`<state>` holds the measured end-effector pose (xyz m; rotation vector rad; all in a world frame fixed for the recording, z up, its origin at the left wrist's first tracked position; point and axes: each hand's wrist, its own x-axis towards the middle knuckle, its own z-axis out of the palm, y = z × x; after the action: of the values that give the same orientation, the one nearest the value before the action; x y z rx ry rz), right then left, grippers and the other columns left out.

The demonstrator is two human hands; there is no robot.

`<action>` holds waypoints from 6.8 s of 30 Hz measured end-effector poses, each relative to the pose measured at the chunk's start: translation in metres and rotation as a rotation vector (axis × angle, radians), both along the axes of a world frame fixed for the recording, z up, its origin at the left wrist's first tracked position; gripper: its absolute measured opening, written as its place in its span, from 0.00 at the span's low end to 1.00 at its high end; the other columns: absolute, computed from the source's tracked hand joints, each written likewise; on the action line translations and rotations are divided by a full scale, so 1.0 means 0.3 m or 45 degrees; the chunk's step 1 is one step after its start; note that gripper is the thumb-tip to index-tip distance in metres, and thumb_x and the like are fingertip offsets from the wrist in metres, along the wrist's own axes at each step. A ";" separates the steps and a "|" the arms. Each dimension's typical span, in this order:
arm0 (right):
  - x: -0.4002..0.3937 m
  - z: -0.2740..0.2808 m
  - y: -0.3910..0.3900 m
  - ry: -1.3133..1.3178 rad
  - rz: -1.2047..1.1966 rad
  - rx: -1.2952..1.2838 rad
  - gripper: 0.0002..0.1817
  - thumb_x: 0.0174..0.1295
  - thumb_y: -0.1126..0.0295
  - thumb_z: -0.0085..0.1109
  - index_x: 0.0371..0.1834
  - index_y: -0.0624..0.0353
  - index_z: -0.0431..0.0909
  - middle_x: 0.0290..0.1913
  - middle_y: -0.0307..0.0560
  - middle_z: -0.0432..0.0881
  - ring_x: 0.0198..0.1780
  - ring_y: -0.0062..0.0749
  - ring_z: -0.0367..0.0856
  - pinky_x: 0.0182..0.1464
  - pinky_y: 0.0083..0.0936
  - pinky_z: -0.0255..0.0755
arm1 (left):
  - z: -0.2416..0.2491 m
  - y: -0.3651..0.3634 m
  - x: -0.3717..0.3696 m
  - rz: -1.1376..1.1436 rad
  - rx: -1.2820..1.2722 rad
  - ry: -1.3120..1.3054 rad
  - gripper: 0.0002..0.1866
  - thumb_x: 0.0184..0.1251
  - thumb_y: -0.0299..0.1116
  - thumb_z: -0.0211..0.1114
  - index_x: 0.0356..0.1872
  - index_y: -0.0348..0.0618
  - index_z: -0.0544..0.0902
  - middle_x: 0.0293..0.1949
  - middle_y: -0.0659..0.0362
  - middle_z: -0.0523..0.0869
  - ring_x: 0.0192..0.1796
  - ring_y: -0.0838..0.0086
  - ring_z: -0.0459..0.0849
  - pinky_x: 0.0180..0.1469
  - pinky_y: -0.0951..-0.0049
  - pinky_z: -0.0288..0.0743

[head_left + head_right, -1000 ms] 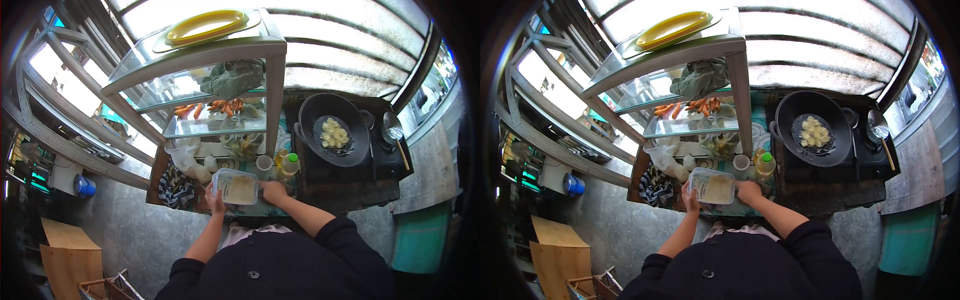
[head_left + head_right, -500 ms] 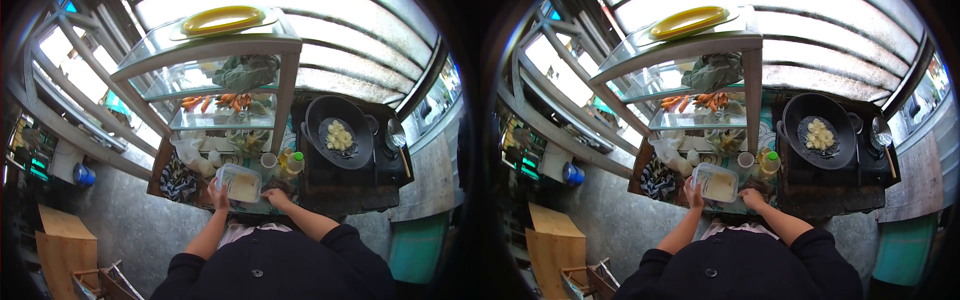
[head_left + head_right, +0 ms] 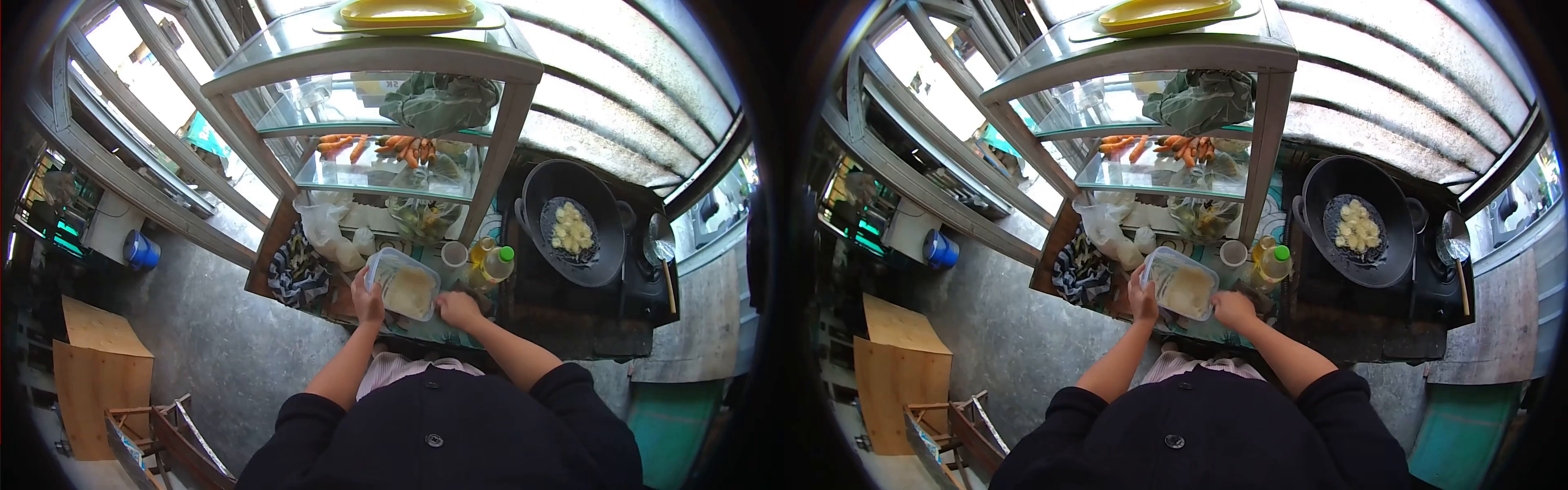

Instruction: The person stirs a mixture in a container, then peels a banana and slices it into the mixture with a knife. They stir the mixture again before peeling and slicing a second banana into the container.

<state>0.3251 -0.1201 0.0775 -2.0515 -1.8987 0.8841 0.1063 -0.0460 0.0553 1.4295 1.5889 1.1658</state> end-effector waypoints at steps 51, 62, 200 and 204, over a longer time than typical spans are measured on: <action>0.087 0.013 -0.127 -0.237 -0.067 -0.138 0.15 0.61 0.64 0.49 0.46 0.50 0.84 0.44 0.48 0.85 0.46 0.49 0.83 0.50 0.43 0.76 | -0.105 0.035 0.085 -0.136 -0.003 -0.098 0.22 0.61 0.34 0.55 0.56 0.40 0.76 0.54 0.45 0.73 0.57 0.53 0.73 0.65 0.61 0.61; 0.052 0.037 -0.136 -0.075 -0.045 -0.107 0.16 0.58 0.67 0.49 0.46 0.49 0.84 0.41 0.55 0.85 0.44 0.52 0.83 0.46 0.46 0.76 | -0.235 0.144 0.077 -0.267 -0.056 -0.228 0.22 0.60 0.36 0.55 0.54 0.39 0.78 0.53 0.44 0.76 0.59 0.53 0.72 0.65 0.61 0.61; 0.474 -0.264 -1.046 1.021 -1.580 -0.149 0.06 0.66 0.69 0.54 0.40 0.59 0.78 0.23 0.35 0.70 0.19 0.18 0.65 0.21 0.20 0.61 | 0.173 0.560 0.574 -0.748 -0.686 0.635 0.28 0.57 0.44 0.67 0.57 0.38 0.78 0.53 0.47 0.82 0.54 0.56 0.82 0.54 0.63 0.76; 0.487 -0.274 -1.046 1.018 -1.562 -0.181 0.06 0.65 0.70 0.55 0.39 0.59 0.79 0.23 0.35 0.70 0.19 0.18 0.66 0.21 0.20 0.61 | 0.134 0.581 0.564 -0.941 -0.404 1.315 0.25 0.57 0.47 0.67 0.51 0.41 0.80 0.40 0.50 0.86 0.44 0.60 0.84 0.44 0.61 0.76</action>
<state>0.4712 -0.4339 -0.0047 -1.9260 -0.0755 1.1435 0.2755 0.1282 0.0955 2.2509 1.4660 -0.3254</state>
